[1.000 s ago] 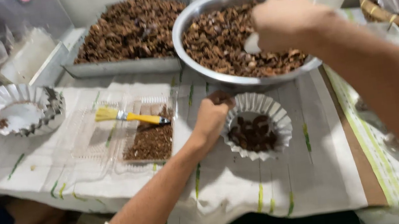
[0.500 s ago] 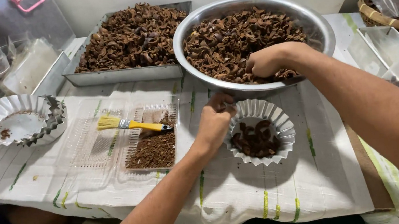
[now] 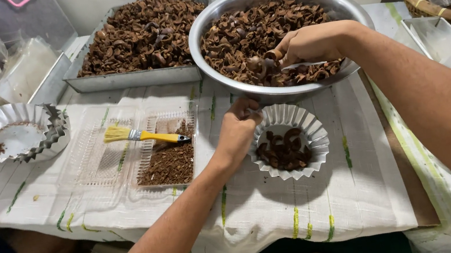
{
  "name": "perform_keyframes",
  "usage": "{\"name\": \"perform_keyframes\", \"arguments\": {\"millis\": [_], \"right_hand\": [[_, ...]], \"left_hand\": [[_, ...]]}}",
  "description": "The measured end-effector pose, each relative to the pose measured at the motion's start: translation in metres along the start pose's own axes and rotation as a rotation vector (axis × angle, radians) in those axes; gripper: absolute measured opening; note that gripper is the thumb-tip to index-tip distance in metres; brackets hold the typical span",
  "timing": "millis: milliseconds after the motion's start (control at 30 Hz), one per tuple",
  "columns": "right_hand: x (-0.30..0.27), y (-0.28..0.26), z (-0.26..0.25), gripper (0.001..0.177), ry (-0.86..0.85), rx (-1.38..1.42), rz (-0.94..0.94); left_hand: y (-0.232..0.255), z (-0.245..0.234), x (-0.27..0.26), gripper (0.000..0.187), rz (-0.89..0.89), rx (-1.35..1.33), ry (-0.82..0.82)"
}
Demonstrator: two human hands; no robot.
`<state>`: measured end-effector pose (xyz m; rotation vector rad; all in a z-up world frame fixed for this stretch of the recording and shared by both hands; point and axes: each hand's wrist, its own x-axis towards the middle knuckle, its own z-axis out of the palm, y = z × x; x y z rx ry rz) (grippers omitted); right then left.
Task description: Packing dried plant husks from a large bowl into small plastic bags and paper liners using a spoon
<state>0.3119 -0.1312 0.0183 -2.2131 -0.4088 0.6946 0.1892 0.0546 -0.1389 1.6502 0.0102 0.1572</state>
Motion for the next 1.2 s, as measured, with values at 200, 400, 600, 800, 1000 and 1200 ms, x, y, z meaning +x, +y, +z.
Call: {"name": "perform_keyframes", "arguments": {"millis": [200,400,600,800,1000,1200], "right_hand": [[-0.02,-0.015,-0.003,0.017,-0.068,-0.004,-0.052],[-0.04,-0.036,-0.005,0.02,-0.114,-0.202,-0.03],[-0.104,-0.098,0.036,0.025,-0.097,-0.696,0.072],[-0.12,-0.105,0.053,0.019,0.063,-1.194,-0.005],[-0.104,-0.104,0.039,0.027,0.176,-1.221,0.105],[-0.037,-0.036,0.013,0.023,0.196,-1.003,0.338]], "left_hand": [[0.014,-0.01,-0.011,0.017,-0.008,-0.11,-0.097],[0.022,-0.014,-0.012,0.022,0.002,-0.17,-0.191],[0.027,-0.013,-0.015,0.014,-0.01,-0.104,-0.151],[0.027,-0.015,-0.016,0.013,-0.029,-0.099,-0.2],[0.023,-0.014,-0.014,0.015,0.039,-0.074,-0.172],[0.023,-0.015,-0.015,0.017,-0.017,-0.134,-0.212]]}}
